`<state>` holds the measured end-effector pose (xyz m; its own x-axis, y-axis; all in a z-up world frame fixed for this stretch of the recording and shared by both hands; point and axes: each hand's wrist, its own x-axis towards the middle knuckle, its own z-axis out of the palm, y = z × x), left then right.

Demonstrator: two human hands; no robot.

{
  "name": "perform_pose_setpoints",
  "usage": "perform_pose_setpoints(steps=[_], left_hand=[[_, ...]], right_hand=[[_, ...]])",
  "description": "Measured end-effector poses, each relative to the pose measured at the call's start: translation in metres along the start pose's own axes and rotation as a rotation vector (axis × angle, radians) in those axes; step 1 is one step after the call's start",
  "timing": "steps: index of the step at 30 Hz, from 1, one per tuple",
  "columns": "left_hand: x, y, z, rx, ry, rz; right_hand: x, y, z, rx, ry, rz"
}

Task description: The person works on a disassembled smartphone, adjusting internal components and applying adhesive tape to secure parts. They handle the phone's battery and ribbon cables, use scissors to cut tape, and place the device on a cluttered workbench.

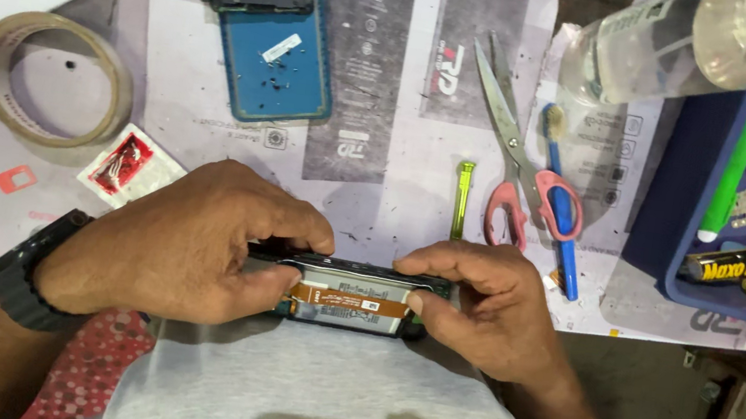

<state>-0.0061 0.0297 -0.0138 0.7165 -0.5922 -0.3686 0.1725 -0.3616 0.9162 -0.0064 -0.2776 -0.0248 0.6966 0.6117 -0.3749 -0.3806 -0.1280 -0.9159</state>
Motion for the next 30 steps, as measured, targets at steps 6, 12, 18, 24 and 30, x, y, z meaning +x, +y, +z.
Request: perform_pose_setpoints(steps=[6, 12, 18, 24, 30], left_hand=[[-0.001, 0.008, -0.007, -0.017, -0.015, -0.109], [-0.004, -0.002, -0.008, -0.100, 0.013, 0.047], [-0.005, -0.006, -0.008, -0.173, 0.033, 0.051], [-0.009, -0.008, -0.009, -0.203, 0.015, 0.014], [-0.011, -0.015, -0.008, -0.258, 0.018, 0.076]], right_hand=[[-0.001, 0.001, 0.000, 0.024, 0.015, 0.039], [-0.003, 0.007, -0.003, 0.000, 0.049, 0.092], [-0.002, 0.004, 0.001, 0.043, 0.127, 0.147], [0.000, 0.005, 0.000, 0.057, 0.104, 0.125], [0.002, 0.004, 0.000, 0.052, 0.092, 0.125]])
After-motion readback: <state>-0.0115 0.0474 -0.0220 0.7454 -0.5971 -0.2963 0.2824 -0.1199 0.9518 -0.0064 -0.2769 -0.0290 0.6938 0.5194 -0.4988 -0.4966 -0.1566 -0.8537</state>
